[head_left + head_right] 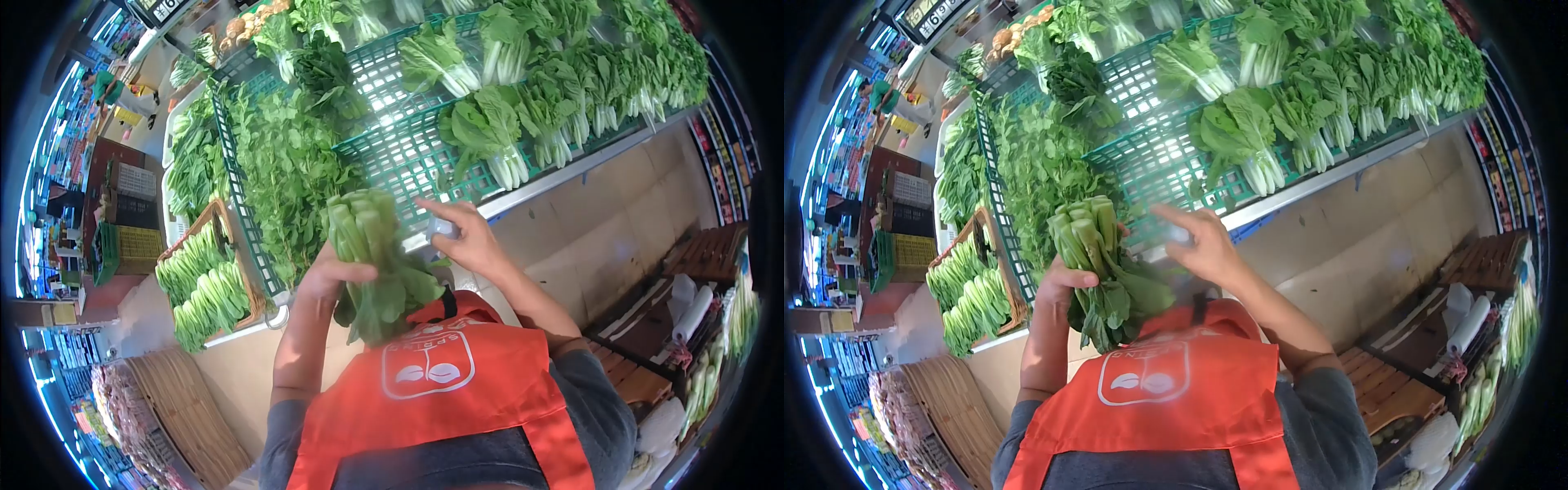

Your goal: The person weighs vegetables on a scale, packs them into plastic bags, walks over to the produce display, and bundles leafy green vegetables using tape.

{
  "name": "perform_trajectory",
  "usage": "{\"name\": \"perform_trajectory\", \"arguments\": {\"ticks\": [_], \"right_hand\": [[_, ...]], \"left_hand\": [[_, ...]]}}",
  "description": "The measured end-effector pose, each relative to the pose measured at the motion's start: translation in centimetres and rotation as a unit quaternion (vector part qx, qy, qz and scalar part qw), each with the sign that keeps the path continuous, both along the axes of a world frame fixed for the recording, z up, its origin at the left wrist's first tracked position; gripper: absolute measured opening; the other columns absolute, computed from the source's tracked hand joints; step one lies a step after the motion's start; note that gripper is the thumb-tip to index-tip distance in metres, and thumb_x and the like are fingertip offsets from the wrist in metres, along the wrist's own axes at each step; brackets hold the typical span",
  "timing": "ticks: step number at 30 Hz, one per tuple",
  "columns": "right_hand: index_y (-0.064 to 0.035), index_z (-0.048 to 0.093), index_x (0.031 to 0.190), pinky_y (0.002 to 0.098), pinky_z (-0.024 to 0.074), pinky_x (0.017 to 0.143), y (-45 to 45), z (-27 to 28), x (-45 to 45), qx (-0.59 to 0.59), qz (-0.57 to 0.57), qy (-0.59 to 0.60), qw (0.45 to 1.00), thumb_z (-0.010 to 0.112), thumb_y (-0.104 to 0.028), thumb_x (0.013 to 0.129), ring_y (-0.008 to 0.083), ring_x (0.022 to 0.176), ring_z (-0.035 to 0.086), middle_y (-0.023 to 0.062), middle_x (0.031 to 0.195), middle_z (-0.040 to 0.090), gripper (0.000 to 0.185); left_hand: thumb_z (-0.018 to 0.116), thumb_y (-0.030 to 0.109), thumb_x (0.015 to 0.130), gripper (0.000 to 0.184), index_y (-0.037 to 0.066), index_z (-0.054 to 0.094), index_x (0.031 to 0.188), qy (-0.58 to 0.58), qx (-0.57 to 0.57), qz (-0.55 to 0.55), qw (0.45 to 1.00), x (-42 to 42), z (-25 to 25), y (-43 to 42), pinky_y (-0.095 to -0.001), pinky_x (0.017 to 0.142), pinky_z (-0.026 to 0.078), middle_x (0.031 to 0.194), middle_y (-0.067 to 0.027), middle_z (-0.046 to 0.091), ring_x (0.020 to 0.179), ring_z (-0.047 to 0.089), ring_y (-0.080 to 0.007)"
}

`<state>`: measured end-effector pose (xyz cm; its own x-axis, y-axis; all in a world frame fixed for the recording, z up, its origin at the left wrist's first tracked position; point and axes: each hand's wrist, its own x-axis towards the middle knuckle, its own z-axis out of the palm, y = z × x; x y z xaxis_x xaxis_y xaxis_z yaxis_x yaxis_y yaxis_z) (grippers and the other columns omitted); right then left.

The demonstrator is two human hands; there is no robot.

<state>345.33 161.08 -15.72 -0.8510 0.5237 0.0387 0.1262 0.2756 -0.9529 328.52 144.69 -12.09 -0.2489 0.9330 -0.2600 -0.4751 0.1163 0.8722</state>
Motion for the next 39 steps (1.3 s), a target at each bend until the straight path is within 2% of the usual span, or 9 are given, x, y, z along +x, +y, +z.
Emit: {"name": "perform_trajectory", "arguments": {"ticks": [2,7,12,14,15,22,29,35,39], "right_hand": [[-0.0064,0.065,0.104,0.024,0.0436,0.075,-0.3,-2.9,0.3,-0.188,-0.006,-0.003,0.982,0.059,-0.004,0.071,0.0107,0.076,0.056,0.004,0.094,0.065,0.034],[-0.003,0.067,0.094,0.021,0.0449,0.068,0.1,-4.1,0.6,-0.232,-0.046,0.041,0.971,0.063,-0.009,0.078,0.0071,0.076,0.057,0.0044,0.088,0.066,0.018],[-0.0014,0.067,0.089,0.021,0.0443,0.067,0.0,-1.1,1.4,-0.209,-0.066,0.054,0.974,0.067,-0.015,0.08,0.0062,0.074,0.056,0.0022,0.084,0.065,0.016],[-0.0011,0.067,0.088,0.0214,0.0446,0.065,-0.6,0.5,1.3,-0.17,-0.041,0.034,0.984,0.067,-0.014,0.08,0.0066,0.073,0.056,0.0018,0.083,0.065,0.015],[-0.0013,0.067,0.086,0.0207,0.0439,0.063,-1.0,1.0,0.8,-0.157,-0.024,0.046,0.986,0.067,-0.016,0.08,0.0059,0.071,0.056,0.0014,0.08,0.064,0.016],[-0.002,0.067,0.077,0.0206,0.0355,0.046,-2.6,-0.9,-3.7,-0.091,-0.07,-0.047,0.992,0.067,-0.025,0.081,0.0041,0.052,0.048,-0.0009,0.059,0.058,0.023],[-0.0061,0.066,0.067,0.0349,0.0432,0.051,-2.2,-5.1,-4.9,0.013,-0.155,-0.18,0.971,0.063,-0.043,0.077,0.0245,0.048,0.055,0.0104,0.054,0.059,0.039],[-0.0062,0.064,0.06,0.0379,0.0435,0.053,-1.8,-4.4,-5.7,0.032,-0.179,-0.199,0.963,0.06,-0.047,0.076,0.0287,0.051,0.056,0.0124,0.053,0.058,0.044],[-0.0059,0.065,0.062,0.0399,0.0443,0.056,-1.1,-3.5,-6.4,0.049,-0.173,-0.227,0.957,0.06,-0.049,0.074,0.0318,0.058,0.059,0.0144,0.059,0.061,0.045]], "left_hand": [[0.073,0.005,0.052,0.081,0.001,0.041,0.127,-0.008,0.004,0.002,1.0,-0.3,0.9,0.3,-0.0341,0.095,0.038,0.117,-0.011,0.051,0.108,0.05,-0.0239],[0.072,0.004,0.057,0.074,0.0,0.043,0.125,0.016,-0.032,-0.033,0.999,-1.0,0.6,0.7,-0.031,0.09,0.04,0.111,-0.0083,0.055,0.102,0.053,-0.0199],[0.073,0.012,0.061,0.058,0.001,0.052,0.114,0.23,-0.134,-0.038,0.963,-0.4,-1.3,1.4,-0.0319,0.089,0.042,0.103,-0.008,0.06,0.095,0.058,-0.0209],[0.073,0.021,0.063,0.054,0.002,0.053,0.11,0.415,-0.199,-0.026,0.888,-0.2,-2.5,1.8,-0.0322,0.086,0.043,0.103,-0.0114,0.061,0.092,0.06,-0.0261],[0.07,0.027,0.065,0.048,0.002,0.054,0.101,0.519,-0.303,-0.046,0.798,0.5,-1.4,3.1,-0.0368,0.081,0.043,0.095,-0.0151,0.061,0.087,0.061,-0.03],[0.062,0.02,0.067,0.035,0.002,0.055,0.096,0.832,-0.209,0.027,0.513,2.2,-6.7,5.0,-0.038,0.073,0.037,0.086,-0.0111,0.053,0.079,0.054,-0.0279],[0.06,0.013,0.068,0.033,0.001,0.056,0.098,0.871,-0.231,-0.011,0.433,2.6,-7.9,6.0,-0.0343,0.071,0.034,0.085,-0.0096,0.052,0.079,0.051,-0.0233],[0.064,0.019,0.069,0.072,-0.005,0.036,0.13,0.876,-0.222,0.002,0.428,1.8,-9.4,7.0,-0.0329,0.075,0.033,0.087,-0.0105,0.054,0.079,0.051,-0.0222],[0.066,0.022,0.066,0.082,-0.004,0.03,0.135,0.874,-0.211,-0.015,0.438,1.7,-7.5,7.0,-0.0337,0.077,0.034,0.086,-0.0095,0.054,0.081,0.052,-0.0218]]}}
